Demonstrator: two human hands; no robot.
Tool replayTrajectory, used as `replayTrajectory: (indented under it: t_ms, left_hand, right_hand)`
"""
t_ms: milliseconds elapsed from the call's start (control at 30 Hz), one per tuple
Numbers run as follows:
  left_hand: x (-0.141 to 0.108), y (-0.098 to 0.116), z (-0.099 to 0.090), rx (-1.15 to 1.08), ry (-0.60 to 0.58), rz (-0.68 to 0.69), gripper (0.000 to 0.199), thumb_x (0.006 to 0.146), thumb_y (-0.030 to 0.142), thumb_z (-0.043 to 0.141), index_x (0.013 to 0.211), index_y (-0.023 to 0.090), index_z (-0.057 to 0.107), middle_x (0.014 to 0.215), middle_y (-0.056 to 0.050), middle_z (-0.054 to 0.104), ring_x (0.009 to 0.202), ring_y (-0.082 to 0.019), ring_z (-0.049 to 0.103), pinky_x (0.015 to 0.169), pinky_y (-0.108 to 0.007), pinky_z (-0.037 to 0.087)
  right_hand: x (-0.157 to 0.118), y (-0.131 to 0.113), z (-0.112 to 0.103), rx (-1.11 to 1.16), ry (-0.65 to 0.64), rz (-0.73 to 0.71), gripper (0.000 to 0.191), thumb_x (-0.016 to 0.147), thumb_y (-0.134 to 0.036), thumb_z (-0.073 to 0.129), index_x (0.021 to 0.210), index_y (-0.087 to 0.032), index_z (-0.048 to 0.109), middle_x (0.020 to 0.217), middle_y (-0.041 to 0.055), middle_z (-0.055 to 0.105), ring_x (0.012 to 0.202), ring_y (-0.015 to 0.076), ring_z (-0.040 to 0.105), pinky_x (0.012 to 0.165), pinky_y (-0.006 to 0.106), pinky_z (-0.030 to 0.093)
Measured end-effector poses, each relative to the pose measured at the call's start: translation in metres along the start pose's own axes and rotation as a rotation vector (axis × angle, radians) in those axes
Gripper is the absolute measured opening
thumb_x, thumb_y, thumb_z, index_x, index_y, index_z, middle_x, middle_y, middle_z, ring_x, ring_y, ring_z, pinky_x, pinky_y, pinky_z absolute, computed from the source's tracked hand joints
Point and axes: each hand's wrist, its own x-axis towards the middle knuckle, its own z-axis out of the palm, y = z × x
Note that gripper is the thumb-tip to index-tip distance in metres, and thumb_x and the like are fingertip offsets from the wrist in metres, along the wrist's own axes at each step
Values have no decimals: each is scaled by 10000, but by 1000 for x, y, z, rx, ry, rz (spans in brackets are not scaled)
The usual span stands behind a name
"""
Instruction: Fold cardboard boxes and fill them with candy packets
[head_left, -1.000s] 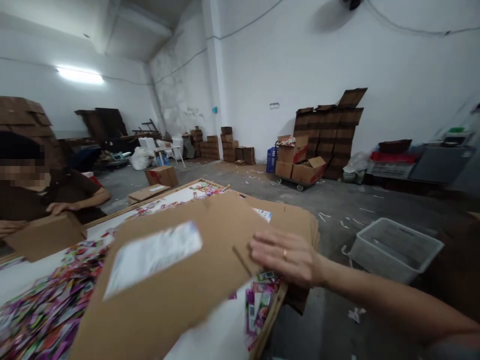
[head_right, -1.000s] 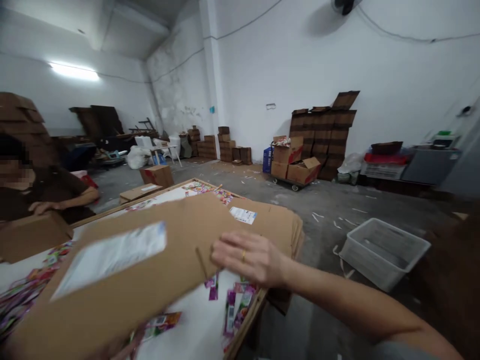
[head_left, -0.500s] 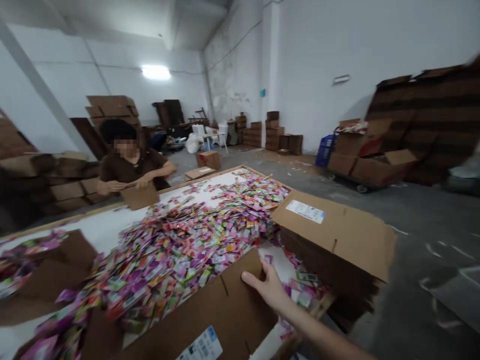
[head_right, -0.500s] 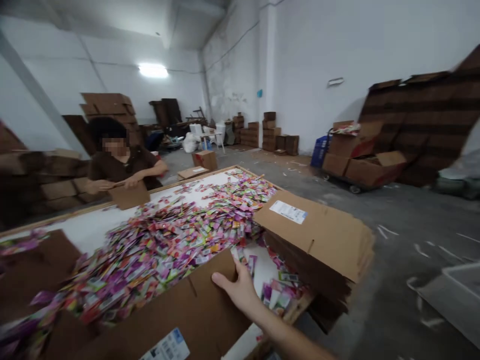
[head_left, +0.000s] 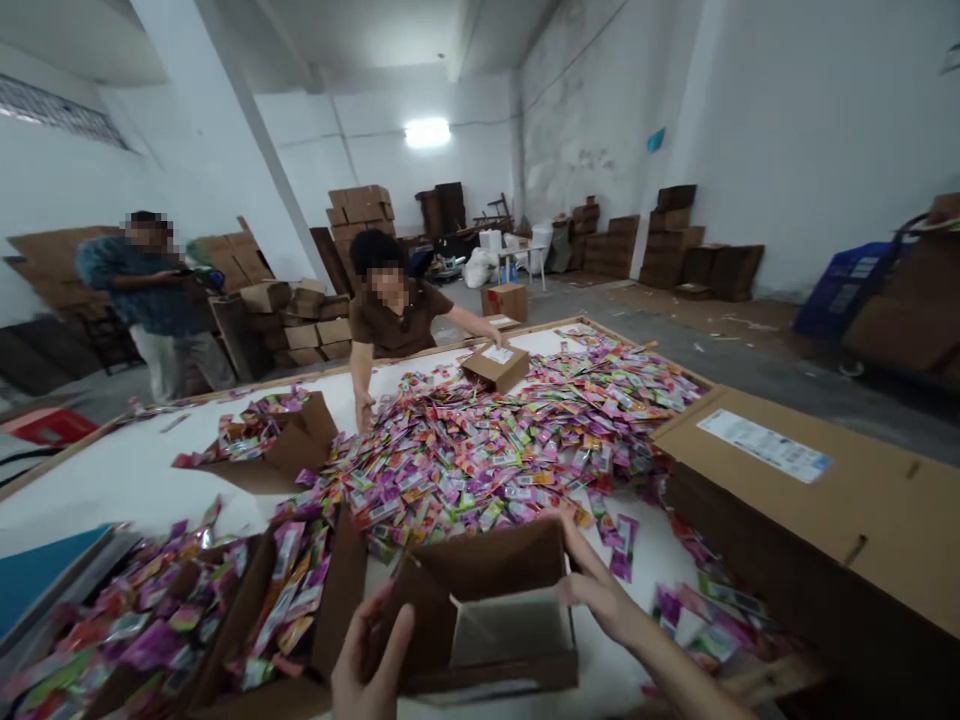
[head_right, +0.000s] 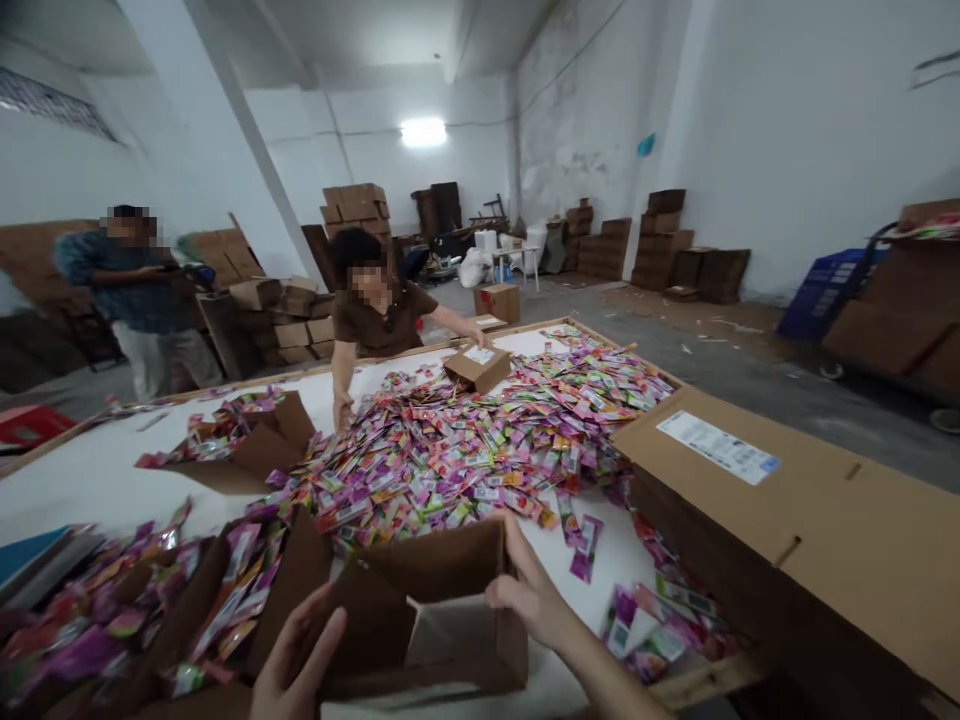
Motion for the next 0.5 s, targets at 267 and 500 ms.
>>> replayTrajectory:
  t_ms: [267, 500]
  left_hand:
    - [-14, 58, 26, 977, -607, 301, 514, 856, 589, 404, 863, 209, 750, 973, -138, 739, 948, -311, 673, 815, -414, 513]
    - [3, 76, 51, 1303, -602, 344, 489, 901, 556, 354, 754, 241, 697, 804, -70, 739, 810, -281, 684, 638, -336, 418]
  right_hand:
    - [7, 16, -17, -214, -204, 10, 802, 729, -435, 639, 1429, -207, 319, 1356, 121, 485, 1215, 279, 497, 986, 444, 419]
    - [22, 43, -11, -158, 62, -20, 582, 853, -536, 526, 1317, -186, 482, 1236, 138, 599, 1148, 261, 574, 945, 434, 482]
